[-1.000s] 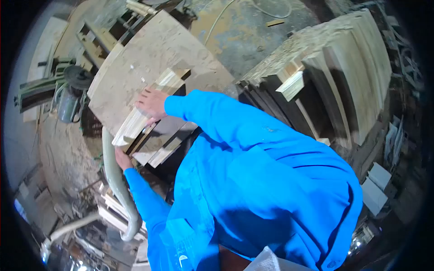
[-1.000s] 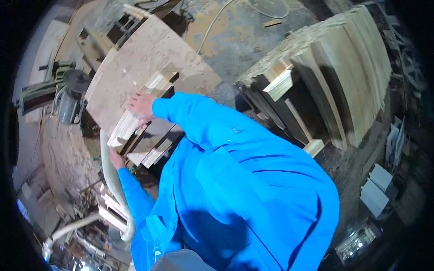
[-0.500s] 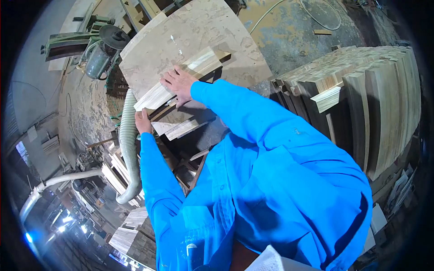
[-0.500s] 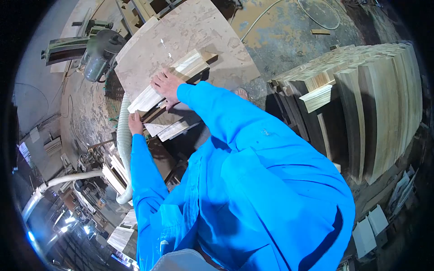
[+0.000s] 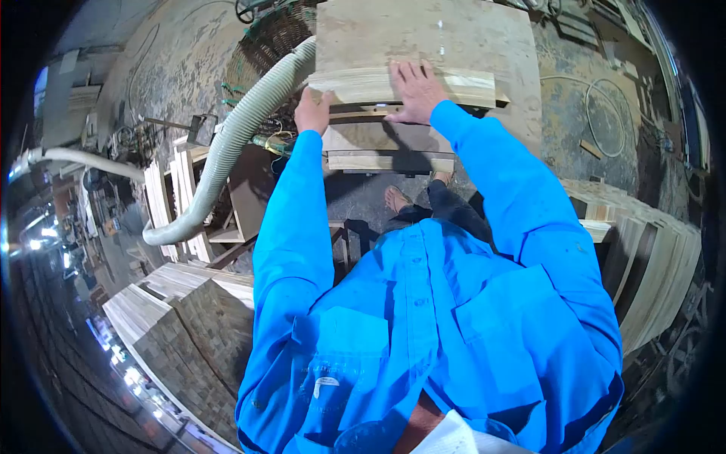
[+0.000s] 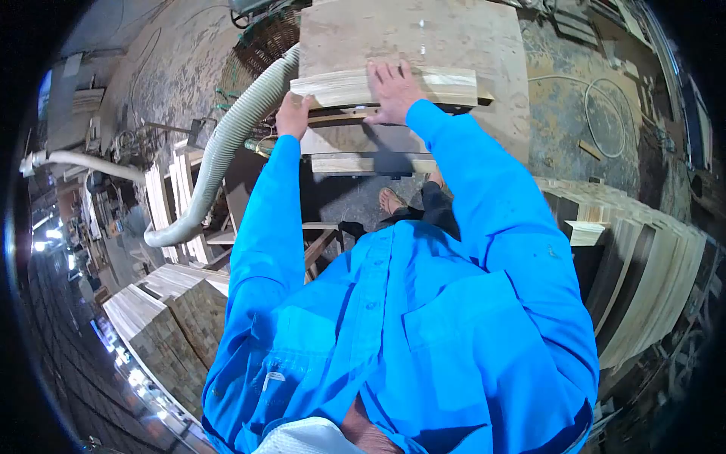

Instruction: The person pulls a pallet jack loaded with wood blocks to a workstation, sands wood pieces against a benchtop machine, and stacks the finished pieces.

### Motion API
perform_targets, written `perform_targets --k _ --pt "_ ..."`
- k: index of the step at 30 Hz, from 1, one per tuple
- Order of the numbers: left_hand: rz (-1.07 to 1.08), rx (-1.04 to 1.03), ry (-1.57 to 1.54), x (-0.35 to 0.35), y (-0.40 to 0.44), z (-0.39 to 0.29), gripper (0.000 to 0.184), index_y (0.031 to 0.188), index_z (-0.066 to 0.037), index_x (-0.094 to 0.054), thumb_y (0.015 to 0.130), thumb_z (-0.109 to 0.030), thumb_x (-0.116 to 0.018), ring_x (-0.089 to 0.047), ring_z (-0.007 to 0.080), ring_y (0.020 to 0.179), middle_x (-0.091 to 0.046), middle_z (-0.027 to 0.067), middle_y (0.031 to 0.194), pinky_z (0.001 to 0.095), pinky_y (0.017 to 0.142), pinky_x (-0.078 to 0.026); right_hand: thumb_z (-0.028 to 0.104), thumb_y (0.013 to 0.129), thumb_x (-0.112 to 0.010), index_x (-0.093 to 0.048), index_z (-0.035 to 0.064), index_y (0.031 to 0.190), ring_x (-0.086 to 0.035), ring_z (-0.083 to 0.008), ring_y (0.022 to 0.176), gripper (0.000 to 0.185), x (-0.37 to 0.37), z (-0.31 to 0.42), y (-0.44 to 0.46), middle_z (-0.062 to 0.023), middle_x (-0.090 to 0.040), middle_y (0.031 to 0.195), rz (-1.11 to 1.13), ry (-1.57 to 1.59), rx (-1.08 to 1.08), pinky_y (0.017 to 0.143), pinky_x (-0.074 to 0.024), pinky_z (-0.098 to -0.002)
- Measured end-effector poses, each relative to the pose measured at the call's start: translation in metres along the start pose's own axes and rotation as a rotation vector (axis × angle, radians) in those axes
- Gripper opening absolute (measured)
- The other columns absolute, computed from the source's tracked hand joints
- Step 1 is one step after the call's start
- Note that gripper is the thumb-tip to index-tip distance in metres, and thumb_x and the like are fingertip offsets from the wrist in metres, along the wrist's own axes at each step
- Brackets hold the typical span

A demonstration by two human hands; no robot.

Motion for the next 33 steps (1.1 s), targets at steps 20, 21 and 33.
perform_targets --k 20,21,33 --pt "-0.235 -0.478 0.075 -0.012 -0.116 -0.064 0.072 0.148 0.01 -0.046 0.095 -0.029 -0.073 -0.042 0.0471 0.145 -0.043 0.0324 0.156 0.0525 0.125 -0.03 0.078 0.071 -0.076 -0.035 -0.0064 0.155 -0.046 -0.0413 0.131 0.125 -0.005 -0.004 0.019 -0.024 -0.047 0.142 0.04 -0.125 0.016 0.114 -0.0339 -0.0566" --pt "-0.235 -0.481 0.075 -0.02 -0.127 -0.066 0.072 0.148 0.01 -0.046 0.095 -0.029 -0.073 -0.042 0.0471 0.145 -0.043 0.0324 0.156 0.0525 0.125 -0.03 0.077 0.071 -0.077 -0.036 -0.0065 0.155 -0.046 -0.0413 0.131 0.125 -0.006 -0.007 0.023 -0.0238 -0.047 0.142 0.041 -0.112 0.008 0.114 -0.0338 -0.0565" --pt "-0.008 -0.626 0.489 -0.102 -0.046 -0.12 0.065 0.15 0.008 -0.047 0.098 -0.026 -0.064 -0.044 0.042 0.146 -0.045 0.0292 0.156 0.0494 0.123 -0.035 0.076 0.068 -0.079 -0.036 -0.0096 0.153 -0.047 -0.0416 0.132 0.128 -0.004 -0.087 0.115 -0.0259 -0.049 0.14 -0.006 -0.11 -0.004 0.117 -0.0344 -0.0551"
Point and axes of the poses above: each hand's wrist, its own y-axis towards the middle knuckle, its own x-axis out of the back of the hand, z = x × y, the point moved 9 cm from there along y, towards the middle knuckle
